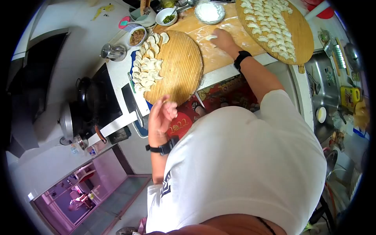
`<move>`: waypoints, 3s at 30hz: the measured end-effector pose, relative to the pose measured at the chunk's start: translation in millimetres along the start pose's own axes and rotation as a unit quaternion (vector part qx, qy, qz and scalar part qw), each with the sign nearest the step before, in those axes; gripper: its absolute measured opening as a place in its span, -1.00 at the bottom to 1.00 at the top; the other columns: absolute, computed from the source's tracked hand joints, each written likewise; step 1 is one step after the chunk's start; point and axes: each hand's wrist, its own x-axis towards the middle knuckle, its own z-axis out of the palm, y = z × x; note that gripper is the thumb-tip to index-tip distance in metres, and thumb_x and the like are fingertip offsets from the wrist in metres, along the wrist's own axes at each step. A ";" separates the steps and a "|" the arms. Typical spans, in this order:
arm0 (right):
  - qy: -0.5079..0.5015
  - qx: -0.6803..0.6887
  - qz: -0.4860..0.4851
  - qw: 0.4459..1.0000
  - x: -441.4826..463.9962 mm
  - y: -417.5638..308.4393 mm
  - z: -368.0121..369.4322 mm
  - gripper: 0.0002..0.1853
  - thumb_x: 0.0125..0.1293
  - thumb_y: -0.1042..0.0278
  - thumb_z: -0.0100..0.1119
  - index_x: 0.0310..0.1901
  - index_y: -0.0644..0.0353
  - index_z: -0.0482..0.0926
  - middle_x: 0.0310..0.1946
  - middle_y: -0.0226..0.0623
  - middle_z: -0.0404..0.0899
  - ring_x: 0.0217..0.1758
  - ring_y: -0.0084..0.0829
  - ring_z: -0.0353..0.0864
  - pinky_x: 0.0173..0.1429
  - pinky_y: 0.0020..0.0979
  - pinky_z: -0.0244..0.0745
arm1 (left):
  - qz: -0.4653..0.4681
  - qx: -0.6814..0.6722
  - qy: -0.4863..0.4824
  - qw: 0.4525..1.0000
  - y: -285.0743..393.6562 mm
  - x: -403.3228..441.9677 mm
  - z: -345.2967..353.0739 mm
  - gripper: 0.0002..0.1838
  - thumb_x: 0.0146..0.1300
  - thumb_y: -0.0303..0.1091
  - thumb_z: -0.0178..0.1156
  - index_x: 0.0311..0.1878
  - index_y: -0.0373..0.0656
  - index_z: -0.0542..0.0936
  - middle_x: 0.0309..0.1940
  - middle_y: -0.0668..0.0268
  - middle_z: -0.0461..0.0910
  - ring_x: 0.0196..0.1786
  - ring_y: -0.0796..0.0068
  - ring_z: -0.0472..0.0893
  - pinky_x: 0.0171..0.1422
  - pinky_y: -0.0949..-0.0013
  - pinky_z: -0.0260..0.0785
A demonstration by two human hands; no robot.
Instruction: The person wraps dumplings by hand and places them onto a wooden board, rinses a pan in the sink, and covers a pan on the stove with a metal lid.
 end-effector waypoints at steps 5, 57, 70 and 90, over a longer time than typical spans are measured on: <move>-0.167 0.265 -0.055 0.948 -58.3 -83.7 -0.8 -0.65 0.11 0.31 0.38 -0.07 0.20 0.57 -0.23 -0.32 0.62 -0.19 -0.52 0.59 -0.08 -0.42 0.51 | 0.009 0.024 0.012 1.000 -9.1 53.2 46.9 -0.56 0.36 -0.38 0.06 0.27 -0.28 0.30 0.05 -0.04 0.52 0.01 0.20 0.60 0.14 0.16 0.51; 0.062 0.155 -0.426 0.889 -112.3 -203.6 -7.2 -0.86 0.12 0.38 0.23 -0.35 0.26 0.53 -0.45 -0.17 0.51 -0.37 -0.12 0.54 -0.28 -0.23 0.46 | 0.250 0.012 0.125 0.960 42.0 51.1 66.3 -0.69 0.28 -0.61 0.10 0.08 -0.22 0.38 -0.04 0.16 0.56 -0.07 0.31 0.64 0.00 0.27 0.62; 0.009 0.186 -0.376 0.908 -110.3 -199.0 -14.5 -0.85 0.18 0.39 0.24 -0.27 0.28 0.59 -0.38 -0.18 0.55 -0.33 -0.23 0.57 -0.26 -0.35 0.47 | 0.241 0.017 0.116 0.964 41.0 47.2 67.1 -0.69 0.27 -0.63 0.09 0.07 -0.26 0.36 -0.05 0.15 0.52 -0.08 0.34 0.62 -0.06 0.33 0.65; 0.031 0.166 -0.453 0.875 -117.7 -201.5 -10.5 -0.88 0.11 0.50 0.22 -0.29 0.23 0.55 -0.35 -0.18 0.50 -0.27 -0.15 0.53 -0.19 -0.29 0.47 | 0.243 0.048 0.150 0.957 36.9 45.5 68.3 -0.66 0.22 -0.65 0.12 0.05 -0.30 0.35 -0.09 0.12 0.52 -0.14 0.36 0.62 -0.17 0.40 0.65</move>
